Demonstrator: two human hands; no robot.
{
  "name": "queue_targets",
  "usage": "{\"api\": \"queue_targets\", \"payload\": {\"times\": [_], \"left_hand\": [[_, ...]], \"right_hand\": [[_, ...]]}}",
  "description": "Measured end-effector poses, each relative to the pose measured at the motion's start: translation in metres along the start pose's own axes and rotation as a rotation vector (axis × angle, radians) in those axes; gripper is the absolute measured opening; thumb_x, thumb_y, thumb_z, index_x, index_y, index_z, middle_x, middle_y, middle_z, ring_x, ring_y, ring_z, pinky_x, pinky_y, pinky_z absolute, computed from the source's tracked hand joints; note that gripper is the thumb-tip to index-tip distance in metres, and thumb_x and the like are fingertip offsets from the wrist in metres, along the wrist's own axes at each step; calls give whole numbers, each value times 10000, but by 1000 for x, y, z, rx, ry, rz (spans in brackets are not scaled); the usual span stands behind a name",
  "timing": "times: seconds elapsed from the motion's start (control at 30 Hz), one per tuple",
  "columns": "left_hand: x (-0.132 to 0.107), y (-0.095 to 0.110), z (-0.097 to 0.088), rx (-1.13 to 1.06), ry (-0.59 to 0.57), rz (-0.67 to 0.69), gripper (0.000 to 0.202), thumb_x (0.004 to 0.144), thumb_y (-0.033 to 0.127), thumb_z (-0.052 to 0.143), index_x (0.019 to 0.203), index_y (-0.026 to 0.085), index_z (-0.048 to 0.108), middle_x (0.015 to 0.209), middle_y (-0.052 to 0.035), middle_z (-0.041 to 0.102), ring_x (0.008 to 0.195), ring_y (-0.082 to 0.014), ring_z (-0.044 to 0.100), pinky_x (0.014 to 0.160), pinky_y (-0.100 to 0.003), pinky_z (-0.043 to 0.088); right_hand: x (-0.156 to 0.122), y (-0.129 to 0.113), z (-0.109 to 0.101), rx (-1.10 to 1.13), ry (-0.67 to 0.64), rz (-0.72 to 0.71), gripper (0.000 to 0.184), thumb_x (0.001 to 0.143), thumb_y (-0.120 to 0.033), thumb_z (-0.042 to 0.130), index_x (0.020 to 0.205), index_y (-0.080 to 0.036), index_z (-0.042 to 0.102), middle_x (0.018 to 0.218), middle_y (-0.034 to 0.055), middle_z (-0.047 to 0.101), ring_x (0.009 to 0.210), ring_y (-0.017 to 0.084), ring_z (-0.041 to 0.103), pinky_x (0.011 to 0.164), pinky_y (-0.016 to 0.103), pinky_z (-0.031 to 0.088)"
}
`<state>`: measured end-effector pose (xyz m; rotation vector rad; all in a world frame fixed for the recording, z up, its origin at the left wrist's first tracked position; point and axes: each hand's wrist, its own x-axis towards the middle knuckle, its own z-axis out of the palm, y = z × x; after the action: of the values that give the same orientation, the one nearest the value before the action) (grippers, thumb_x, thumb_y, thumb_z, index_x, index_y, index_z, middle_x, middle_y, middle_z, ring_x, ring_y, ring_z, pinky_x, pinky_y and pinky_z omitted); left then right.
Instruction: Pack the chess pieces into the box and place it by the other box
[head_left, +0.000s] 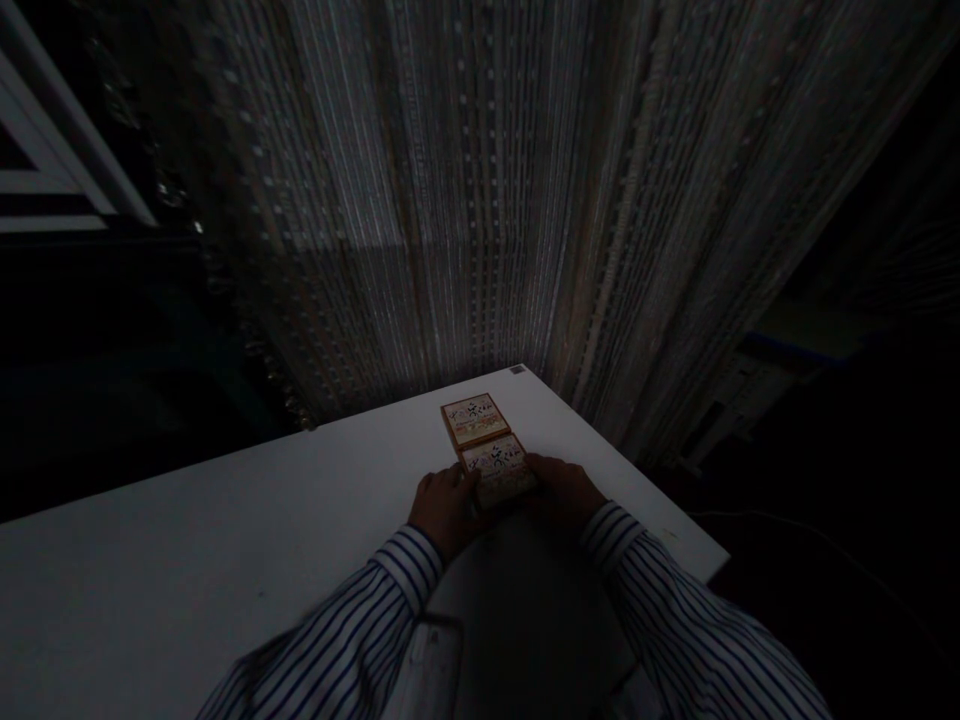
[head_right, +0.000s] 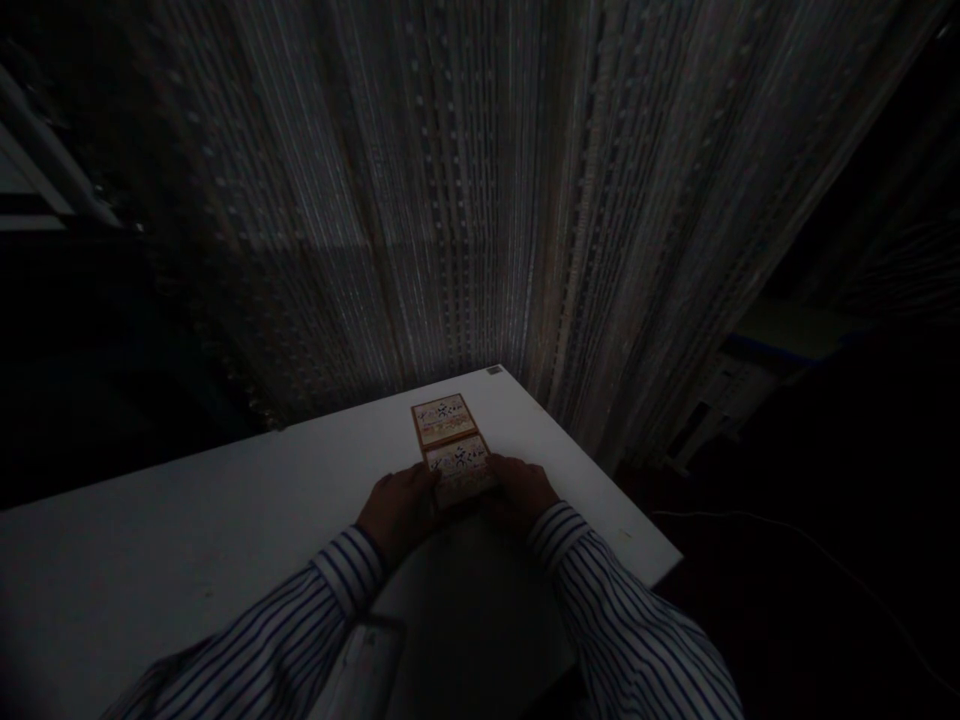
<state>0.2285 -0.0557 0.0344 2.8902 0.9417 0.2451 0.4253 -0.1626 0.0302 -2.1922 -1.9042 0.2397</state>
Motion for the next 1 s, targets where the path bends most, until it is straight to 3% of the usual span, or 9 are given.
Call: {"api": "queue_targets", "payload": {"times": [0.1, 0.3, 0.47, 0.73, 0.83, 1.0], "left_hand": [[1, 2, 0, 11, 3, 29, 711, 653, 585, 552, 1254, 242, 391, 1343, -127, 356, 1178, -293, 377, 951, -442, 296], [6, -1, 8, -2, -15, 98, 605, 707, 483, 555, 1238, 228, 417, 1324, -120, 381, 1206, -280, 346, 962, -437, 304], [7, -3, 12, -7, -7, 112, 548, 725, 442, 545, 1215, 217, 449, 1312, -122, 400, 1192, -283, 368, 948, -449, 324], [7, 0, 2, -7, 20, 142, 600, 711, 494, 542, 1212, 173, 461, 1307, -162, 399, 1205, -314, 350, 949, -467, 326], [10, -3, 7, -6, 22, 198, 577, 770, 484, 466, 1255, 176, 407, 1353, -152, 342, 1255, -304, 276, 966, -473, 304], [13, -6, 14, 6, -15, 211, 544, 812, 493, 387, 1261, 186, 392, 1348, -137, 360, 1250, -300, 288, 955, -482, 311]], "right_hand": [[0, -7, 3, -33, 8, -56, 626, 805, -461, 431, 1338, -172, 275, 1384, 130, 301, 1251, 257, 280, 976, 481, 236], [1, -11, 2, -102, -27, -84, 565, 826, -426, 420, 1324, -180, 316, 1387, 139, 289, 1258, 280, 270, 965, 559, 221], [4, -6, 6, -135, -5, -128, 545, 836, -406, 419, 1306, -140, 348, 1365, 164, 322, 1244, 287, 298, 955, 556, 257], [3, -2, 11, -136, 28, -149, 546, 838, -416, 413, 1307, -143, 350, 1357, 173, 333, 1241, 289, 304, 954, 533, 283], [2, -2, 10, -145, 25, -148, 549, 837, -416, 412, 1313, -152, 341, 1365, 168, 320, 1242, 289, 302, 955, 534, 280], [3, -8, 9, -164, 49, -145, 566, 840, -407, 389, 1314, -102, 330, 1373, 164, 305, 1256, 276, 277, 971, 508, 271]]}}
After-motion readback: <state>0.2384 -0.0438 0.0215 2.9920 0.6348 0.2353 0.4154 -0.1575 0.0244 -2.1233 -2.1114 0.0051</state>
